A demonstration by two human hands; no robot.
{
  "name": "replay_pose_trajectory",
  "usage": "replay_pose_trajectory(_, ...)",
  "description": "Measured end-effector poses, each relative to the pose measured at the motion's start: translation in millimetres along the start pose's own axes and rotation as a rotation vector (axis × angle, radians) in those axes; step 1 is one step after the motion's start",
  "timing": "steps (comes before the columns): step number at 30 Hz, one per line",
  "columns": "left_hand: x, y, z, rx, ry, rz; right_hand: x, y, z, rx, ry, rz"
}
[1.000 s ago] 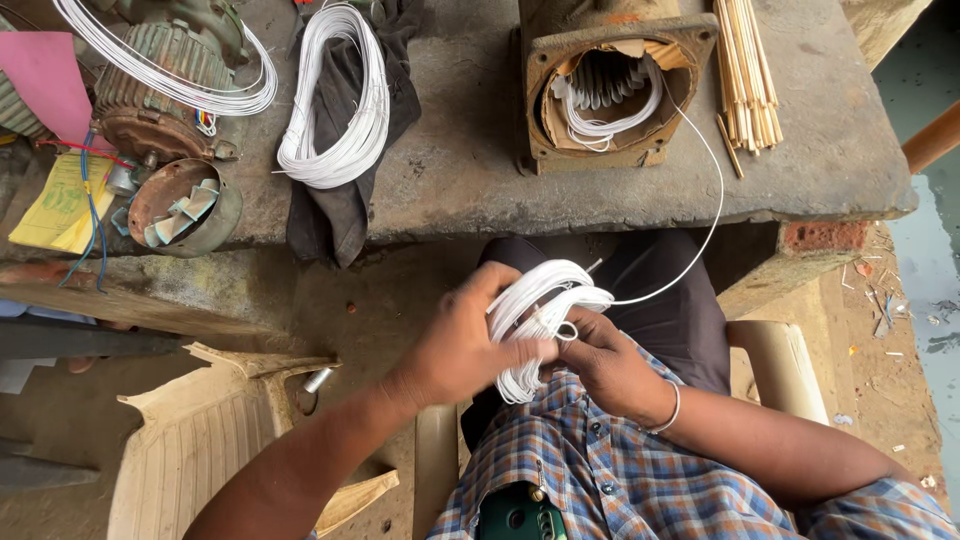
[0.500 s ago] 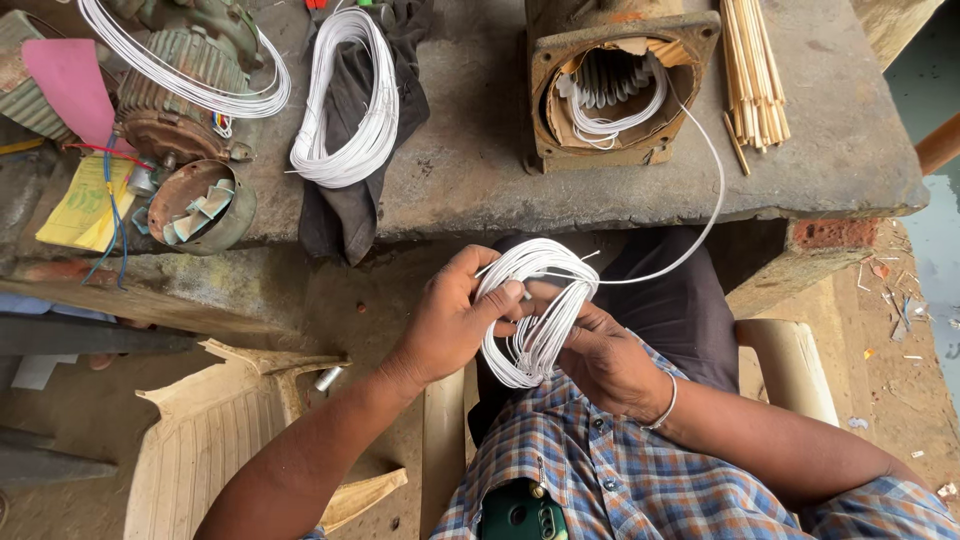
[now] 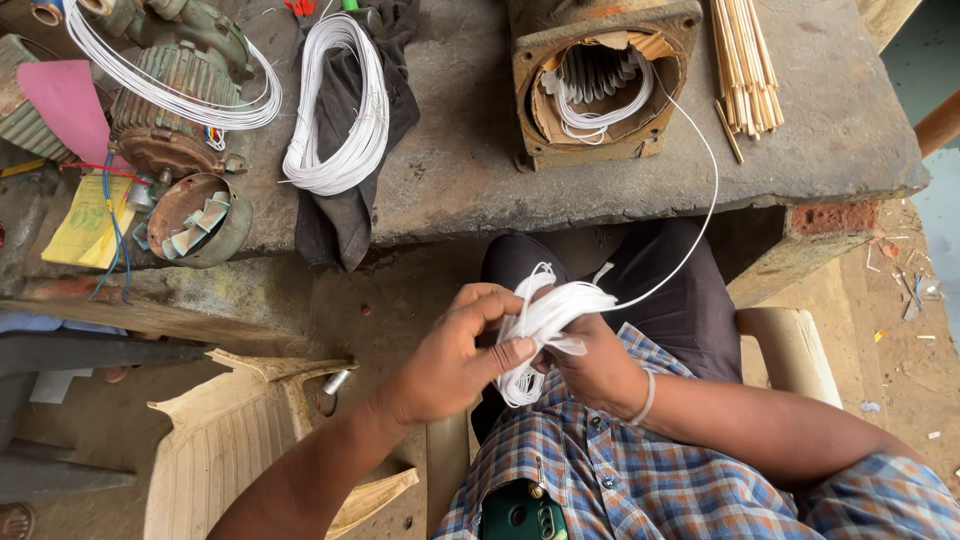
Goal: The person sits on a chair and coils a long white plastic strip by hand over their lap, forming loops. They place the finished coil into the opening of a bench-mounted machine, press it in with their hand, and use a thin wooden stick to help position it, then begin coiling another length of the strip.
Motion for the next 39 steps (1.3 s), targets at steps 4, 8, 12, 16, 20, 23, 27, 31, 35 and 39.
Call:
replay_pose_trajectory(4,-2.0,4.3,-4.3,0.025,-0.206,-0.075,11.6,-3.7,7.6,-0.107,-0.156,0.163)
replay_pose_trajectory(8,-15.7,1.8,14.8,-0.123,-0.154,-0.156,9.6,6.4,9.3,0.117,-0.103,0.096)
replay_pose_trajectory(12,-20.5,-5.9,12.1,-0.063,0.282,-0.203,14.5,22.0,31.8,0.076,-0.120,0.205)
replay_pose_trajectory(16,-49.1,-3.3,-6.8,-0.029,0.328,-0.350,17.9,20.8,82.7,-0.372,0.179,0.281)
replay_pose_trajectory(20,-78.9,12.7,-43.5,0.042,0.187,-0.398,29.6,12.4,145.7,-0.873,0.358,0.322)
replay_pose_trajectory(23,-77.0,28.6,-75.5,0.107,0.059,-0.414,59.0,-6.5,142.9,-0.856,0.769,0.367)
replay_pose_trajectory(27,-93.0,53.1,-93.5,0.115,0.193,-0.465,84.5,-31.8,118.2,-0.809,1.051,0.387)
replay_pose_trajectory(31,-104.6,68.8,-74.1,0.083,0.662,-0.400,64.8,-46.9,105.1,-0.634,0.998,0.429)
replay_pose_trajectory(35,-96.5,72.3,-55.4,0.160,0.799,-0.335,44.4,-37.4,107.6,-0.738,1.018,0.484)
replay_pose_trajectory(39,-79.2,59.9,-40.4,0.146,0.809,-0.336,38.4,-27.9,105.5,-0.792,1.140,0.437)
Point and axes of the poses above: each hand's wrist, its own y-axis away from the middle knuckle, its own x-axis out of the palm, z = x × y, the point moved 8 cm from there along -y, towards the middle knuckle, and after that the axes turned 11 degrees about -y, right-handed, at the moved point
